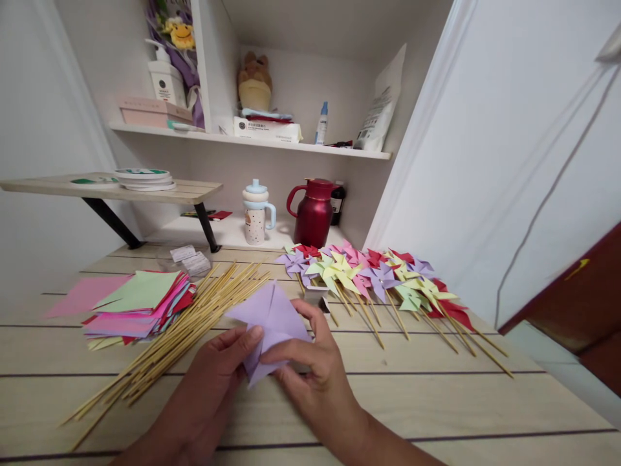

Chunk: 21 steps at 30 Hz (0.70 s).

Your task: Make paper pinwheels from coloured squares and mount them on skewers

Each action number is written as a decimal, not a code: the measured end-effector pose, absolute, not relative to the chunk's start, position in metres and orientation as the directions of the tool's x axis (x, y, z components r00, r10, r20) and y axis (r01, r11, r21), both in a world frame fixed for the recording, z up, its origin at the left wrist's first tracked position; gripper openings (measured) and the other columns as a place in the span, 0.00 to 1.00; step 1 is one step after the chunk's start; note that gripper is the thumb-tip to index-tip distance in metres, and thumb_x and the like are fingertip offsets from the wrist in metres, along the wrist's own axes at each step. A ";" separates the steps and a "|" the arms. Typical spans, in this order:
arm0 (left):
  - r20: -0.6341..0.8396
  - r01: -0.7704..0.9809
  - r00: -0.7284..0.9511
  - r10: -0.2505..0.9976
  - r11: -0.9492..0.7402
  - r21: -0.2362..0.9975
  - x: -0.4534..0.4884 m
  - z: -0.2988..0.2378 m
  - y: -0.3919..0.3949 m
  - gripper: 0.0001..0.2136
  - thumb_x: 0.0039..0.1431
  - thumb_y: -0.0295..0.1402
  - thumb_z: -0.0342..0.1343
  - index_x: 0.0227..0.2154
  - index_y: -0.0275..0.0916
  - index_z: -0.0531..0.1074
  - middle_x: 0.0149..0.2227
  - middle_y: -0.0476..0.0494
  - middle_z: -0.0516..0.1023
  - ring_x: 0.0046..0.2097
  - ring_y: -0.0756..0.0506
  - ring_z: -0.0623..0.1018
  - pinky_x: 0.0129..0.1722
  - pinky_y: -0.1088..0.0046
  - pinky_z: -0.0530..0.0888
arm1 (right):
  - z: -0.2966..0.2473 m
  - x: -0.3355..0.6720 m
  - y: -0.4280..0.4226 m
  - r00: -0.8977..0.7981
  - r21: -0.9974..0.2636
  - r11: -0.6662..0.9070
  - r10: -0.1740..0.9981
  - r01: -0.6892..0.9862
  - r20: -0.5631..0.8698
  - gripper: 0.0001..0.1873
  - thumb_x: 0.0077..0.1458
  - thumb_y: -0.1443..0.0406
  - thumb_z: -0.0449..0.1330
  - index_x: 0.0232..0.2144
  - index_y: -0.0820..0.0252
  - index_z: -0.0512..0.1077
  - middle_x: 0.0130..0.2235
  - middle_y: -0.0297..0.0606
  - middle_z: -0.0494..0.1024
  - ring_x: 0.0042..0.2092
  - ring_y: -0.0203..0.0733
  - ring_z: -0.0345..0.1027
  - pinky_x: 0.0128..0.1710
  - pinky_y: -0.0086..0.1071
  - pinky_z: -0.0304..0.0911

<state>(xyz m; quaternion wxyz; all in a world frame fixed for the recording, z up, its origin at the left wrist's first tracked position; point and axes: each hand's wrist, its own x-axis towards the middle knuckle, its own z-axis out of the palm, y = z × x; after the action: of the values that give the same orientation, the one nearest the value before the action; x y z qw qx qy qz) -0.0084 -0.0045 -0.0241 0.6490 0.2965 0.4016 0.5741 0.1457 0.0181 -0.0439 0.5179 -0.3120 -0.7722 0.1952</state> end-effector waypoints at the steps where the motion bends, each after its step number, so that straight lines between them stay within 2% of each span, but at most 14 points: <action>1: -0.179 -0.510 0.009 0.984 0.158 0.846 -0.009 -0.024 -0.004 0.11 0.48 0.40 0.66 0.26 0.35 0.78 0.27 0.46 0.75 0.30 0.49 0.70 0.34 0.72 0.67 | -0.044 0.146 0.018 -0.260 -0.633 0.723 0.691 0.278 0.675 0.09 0.52 0.70 0.66 0.32 0.47 0.79 0.57 0.37 0.61 0.57 0.50 0.61 0.53 0.41 0.62; 4: -0.182 -0.518 -0.016 0.983 0.147 0.842 -0.010 -0.025 -0.003 0.10 0.49 0.39 0.66 0.26 0.36 0.78 0.26 0.48 0.74 0.28 0.50 0.68 0.32 0.73 0.66 | -0.042 0.145 0.018 -0.218 -0.672 0.696 0.717 0.252 0.662 0.07 0.50 0.67 0.68 0.33 0.49 0.78 0.55 0.38 0.63 0.57 0.51 0.61 0.54 0.42 0.60; 8: -0.185 -0.505 -0.034 0.982 0.143 0.851 -0.011 -0.026 -0.004 0.10 0.48 0.39 0.66 0.26 0.37 0.78 0.27 0.48 0.75 0.31 0.49 0.69 0.35 0.72 0.67 | -0.039 0.145 0.017 -0.177 -0.726 0.648 0.762 0.231 0.623 0.02 0.53 0.65 0.67 0.29 0.50 0.78 0.52 0.38 0.65 0.56 0.51 0.61 0.55 0.44 0.59; 17: -0.189 -0.528 -0.022 0.982 0.149 0.836 -0.008 -0.025 -0.006 0.10 0.48 0.39 0.66 0.26 0.36 0.78 0.27 0.48 0.75 0.30 0.49 0.69 0.35 0.72 0.66 | -0.038 0.144 0.018 -0.199 -0.755 0.622 0.783 0.207 0.590 0.03 0.53 0.66 0.66 0.28 0.51 0.78 0.50 0.37 0.65 0.55 0.49 0.61 0.53 0.43 0.59; 21: -0.215 -0.522 -0.035 0.976 0.166 0.837 -0.007 -0.024 -0.006 0.10 0.48 0.39 0.66 0.25 0.36 0.77 0.27 0.48 0.75 0.32 0.48 0.70 0.37 0.71 0.67 | -0.037 0.143 0.016 -0.209 -0.786 0.587 0.808 0.196 0.551 0.09 0.55 0.66 0.63 0.23 0.56 0.74 0.50 0.38 0.65 0.53 0.49 0.62 0.51 0.42 0.59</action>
<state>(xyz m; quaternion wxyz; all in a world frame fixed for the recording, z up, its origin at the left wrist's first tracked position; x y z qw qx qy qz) -0.0069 -0.0057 -0.0237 0.6392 0.2722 0.4175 0.5857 0.1429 0.0155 -0.0367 0.5239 -0.3482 -0.7204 0.2921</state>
